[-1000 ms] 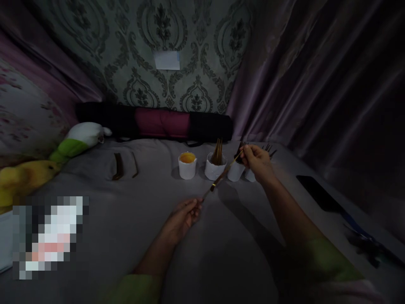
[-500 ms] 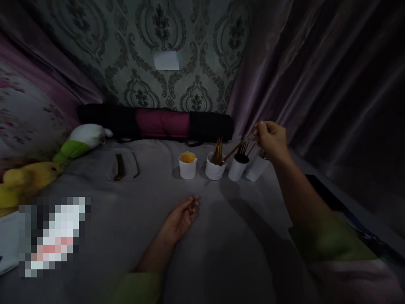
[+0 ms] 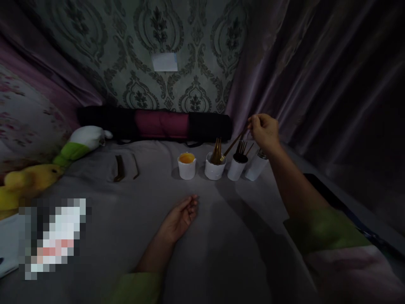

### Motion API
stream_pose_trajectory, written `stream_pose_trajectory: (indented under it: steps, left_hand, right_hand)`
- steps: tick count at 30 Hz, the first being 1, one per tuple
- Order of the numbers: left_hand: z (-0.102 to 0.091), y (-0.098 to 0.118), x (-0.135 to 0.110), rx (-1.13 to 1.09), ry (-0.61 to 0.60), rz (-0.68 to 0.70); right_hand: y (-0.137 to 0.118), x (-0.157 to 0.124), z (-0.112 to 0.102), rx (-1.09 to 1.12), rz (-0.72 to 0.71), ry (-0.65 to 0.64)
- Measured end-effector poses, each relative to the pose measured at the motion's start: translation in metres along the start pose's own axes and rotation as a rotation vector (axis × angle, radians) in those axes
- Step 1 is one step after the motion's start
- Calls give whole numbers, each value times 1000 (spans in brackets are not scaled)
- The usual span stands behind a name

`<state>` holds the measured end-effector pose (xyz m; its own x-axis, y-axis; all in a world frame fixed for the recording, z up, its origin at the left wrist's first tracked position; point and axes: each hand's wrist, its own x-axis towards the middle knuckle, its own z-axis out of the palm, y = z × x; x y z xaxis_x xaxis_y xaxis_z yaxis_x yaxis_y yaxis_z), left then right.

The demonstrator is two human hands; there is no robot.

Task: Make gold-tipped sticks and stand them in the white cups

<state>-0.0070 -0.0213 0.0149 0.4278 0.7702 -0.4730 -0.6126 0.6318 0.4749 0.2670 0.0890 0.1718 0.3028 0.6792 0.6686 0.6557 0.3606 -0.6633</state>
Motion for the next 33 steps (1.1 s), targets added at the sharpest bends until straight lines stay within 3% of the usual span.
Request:
stream_pose_trajectory:
  steps: [21, 33]
  left_hand:
    - [-1, -1, 1, 14, 23, 13]
    - [-2, -1, 0, -12, -23, 8]
  right_hand:
    - [8, -10, 43, -75, -22, -264]
    - [13, -17, 59, -188, 8, -421]
